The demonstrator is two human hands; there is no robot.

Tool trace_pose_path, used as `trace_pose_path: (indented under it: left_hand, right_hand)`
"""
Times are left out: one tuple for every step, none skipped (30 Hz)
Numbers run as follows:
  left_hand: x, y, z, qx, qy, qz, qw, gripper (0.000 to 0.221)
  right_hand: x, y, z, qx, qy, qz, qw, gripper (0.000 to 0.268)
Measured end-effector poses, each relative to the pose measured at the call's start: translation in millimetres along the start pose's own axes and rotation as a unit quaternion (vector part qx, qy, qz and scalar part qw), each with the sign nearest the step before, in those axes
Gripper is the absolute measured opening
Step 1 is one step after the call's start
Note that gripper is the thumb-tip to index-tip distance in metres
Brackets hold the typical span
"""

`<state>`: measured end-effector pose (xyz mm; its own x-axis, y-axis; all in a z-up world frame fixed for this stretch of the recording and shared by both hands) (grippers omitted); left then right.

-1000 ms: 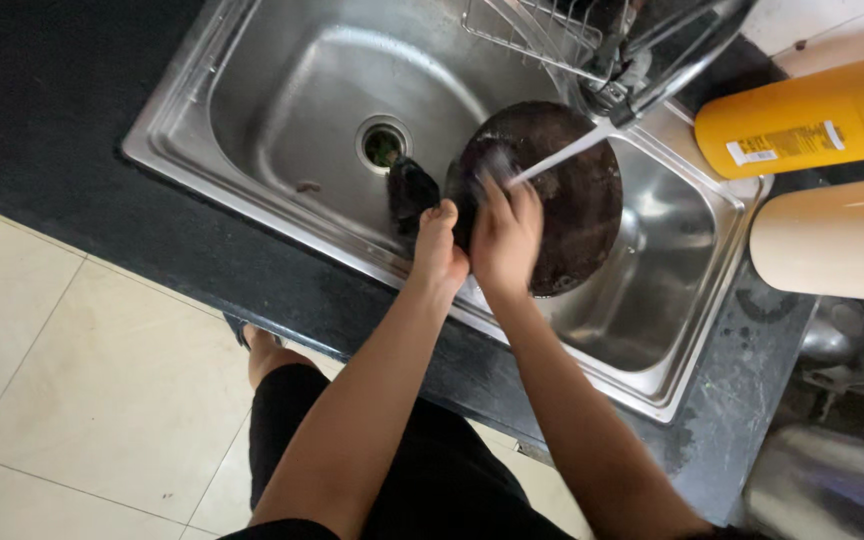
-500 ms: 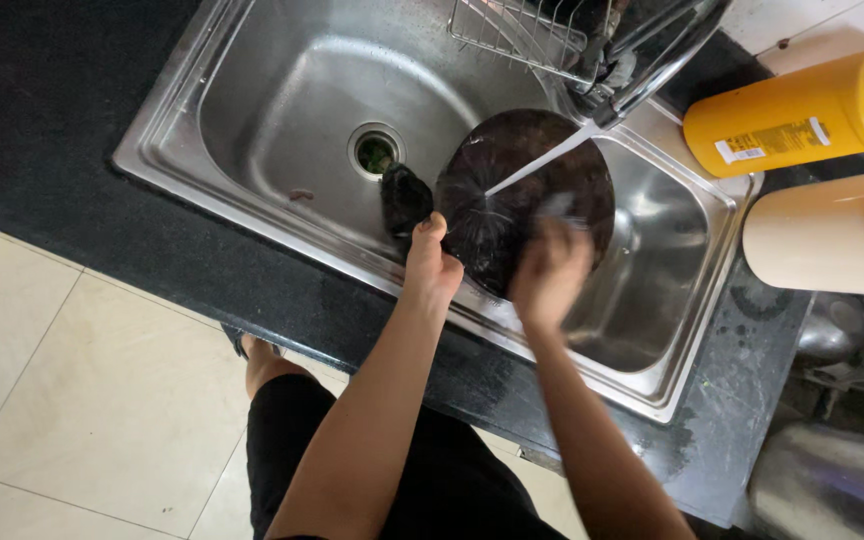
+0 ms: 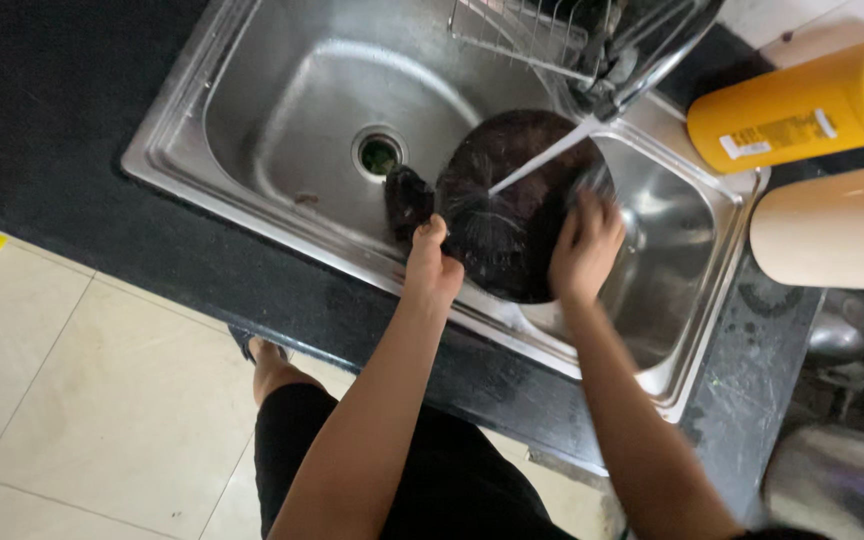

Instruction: The person washes a large pot, its lid, a large knife, and a small round wooden board in a kitchen sink, then puts the pot in a cupboard and places a large metal bowl on a counter.

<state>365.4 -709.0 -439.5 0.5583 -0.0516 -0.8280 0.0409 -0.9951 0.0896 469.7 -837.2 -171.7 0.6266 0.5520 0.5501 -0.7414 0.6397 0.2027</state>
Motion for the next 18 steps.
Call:
trace_pose_path:
  left_hand:
    - [1,-1,-2,0.008,0.015,-0.019,1.000,0.052]
    - [2,-5,-4,0.016,0.031,-0.038,0.999,0.048]
    - [4,-5,0,0.015,0.029,-0.037,0.999,0.048]
    - [4,-7,-6,0.010,0.083,-0.048,0.995,0.045]
    - [3,-7,-14,0.004,0.137,-0.059,0.989,0.042]
    - [3,-7,-13,0.002,0.137,-0.059,0.989,0.042]
    - [1,-7,-23,-0.011,0.200,-0.040,0.979,0.038]
    - [-2,-5,-33,-0.024,0.262,-0.021,0.964,0.035]
    - [-4,-5,-36,-0.022,0.264,-0.023,0.964,0.035]
    - [-5,-5,-31,-0.036,0.232,-0.036,0.971,0.034]
    - [-4,-8,-28,-0.048,0.200,-0.049,0.977,0.034]
    - [-4,-12,-34,-0.045,0.203,-0.049,0.977,0.034]
    - [-3,-11,-33,-0.050,0.182,-0.039,0.981,0.035]
    - [-3,-10,-31,-0.055,0.160,-0.029,0.985,0.037]
    - [-4,-13,-34,-0.056,0.163,-0.028,0.985,0.037]
    - [-4,-18,-35,0.013,0.132,-0.034,0.991,0.044]
    - [-4,-24,-36,0.083,0.100,-0.044,0.991,0.051]
    - [-3,-24,-43,0.084,0.101,-0.046,0.990,0.051]
  right_hand:
    - [-12,19,2,0.008,-0.009,0.005,1.000,0.032]
    - [-15,42,-4,0.041,0.002,0.034,0.999,0.035]
    - [-18,67,-9,0.072,0.017,0.062,0.995,0.038]
    - [-16,90,-19,0.115,0.027,0.080,0.990,0.036]
    - [-5,106,-33,0.157,0.037,0.099,0.982,0.035]
    - [13,111,-45,0.174,0.037,0.114,0.977,0.032]
    - [34,112,-60,0.191,0.035,0.130,0.972,0.028]
    - [55,103,-68,0.165,0.032,0.145,0.975,0.030]
    - [72,88,-72,0.137,0.027,0.160,0.977,0.033]
    - [84,59,-78,0.077,0.063,0.110,0.989,0.028]
    - [89,26,-79,0.015,0.098,0.057,0.993,0.023]
    - [85,-3,-62,0.026,0.039,0.021,0.999,0.022]
    - [70,-29,-45,0.035,-0.016,-0.015,0.999,0.021]
    - [53,-52,-38,0.031,-0.022,-0.047,0.998,0.026]
    - [38,-74,-34,0.028,-0.029,-0.076,0.996,0.030]
    - [24,-92,-34,0.026,-0.030,-0.075,0.996,0.030]
    - [5,-118,-38,0.026,-0.044,-0.149,0.988,0.029]
    - [-14,-146,-43,0.026,-0.057,-0.222,0.973,0.029]
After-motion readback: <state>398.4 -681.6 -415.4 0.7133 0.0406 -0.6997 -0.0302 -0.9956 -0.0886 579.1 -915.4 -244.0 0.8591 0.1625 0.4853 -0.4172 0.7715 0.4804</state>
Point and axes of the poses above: each hand's wrist, its own x-axis towards the middle knuckle, its own z-axis out of the back of the hand, y = z × x, the point moved 8 cm from there along x, towards the middle knuckle, and after that the axes turned 12 degrees about z, right-handed, at the moved point
